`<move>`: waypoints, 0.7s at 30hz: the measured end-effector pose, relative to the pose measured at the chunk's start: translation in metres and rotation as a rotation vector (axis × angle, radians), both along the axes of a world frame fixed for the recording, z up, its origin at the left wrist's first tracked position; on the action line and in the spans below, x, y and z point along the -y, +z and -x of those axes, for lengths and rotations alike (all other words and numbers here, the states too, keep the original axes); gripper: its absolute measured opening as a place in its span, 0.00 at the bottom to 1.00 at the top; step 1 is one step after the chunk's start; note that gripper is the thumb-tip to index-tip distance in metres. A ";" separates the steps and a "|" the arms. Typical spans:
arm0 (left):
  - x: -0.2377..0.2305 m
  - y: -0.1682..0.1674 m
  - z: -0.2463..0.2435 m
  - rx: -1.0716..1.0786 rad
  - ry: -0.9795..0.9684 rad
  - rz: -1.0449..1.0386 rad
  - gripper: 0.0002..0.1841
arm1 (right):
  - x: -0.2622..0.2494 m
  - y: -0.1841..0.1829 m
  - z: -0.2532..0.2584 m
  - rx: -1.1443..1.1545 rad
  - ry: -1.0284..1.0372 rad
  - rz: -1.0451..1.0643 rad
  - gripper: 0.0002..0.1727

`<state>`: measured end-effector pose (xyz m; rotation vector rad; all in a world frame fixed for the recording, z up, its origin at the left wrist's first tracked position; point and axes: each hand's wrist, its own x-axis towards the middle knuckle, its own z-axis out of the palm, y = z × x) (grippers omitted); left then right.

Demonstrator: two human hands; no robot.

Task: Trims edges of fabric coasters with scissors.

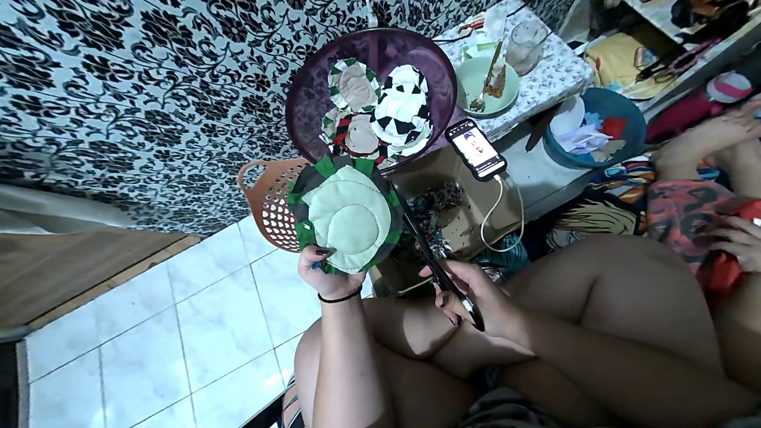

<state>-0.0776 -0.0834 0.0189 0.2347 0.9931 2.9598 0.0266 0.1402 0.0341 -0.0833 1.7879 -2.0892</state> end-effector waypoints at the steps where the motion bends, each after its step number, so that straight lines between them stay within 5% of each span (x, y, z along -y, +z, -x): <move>1: 0.000 0.000 0.000 0.000 0.001 -0.004 0.08 | 0.000 0.000 0.000 0.002 -0.003 -0.002 0.31; 13: -0.003 -0.001 0.003 0.036 0.027 -0.047 0.08 | 0.005 0.007 -0.004 0.027 -0.104 0.014 0.19; 19: -0.021 0.011 0.008 0.178 0.001 -0.155 0.33 | 0.006 0.008 -0.001 0.056 -0.136 0.016 0.15; 21: -0.020 0.011 0.009 0.146 -0.038 -0.144 0.33 | 0.006 0.007 -0.001 0.061 -0.139 0.018 0.15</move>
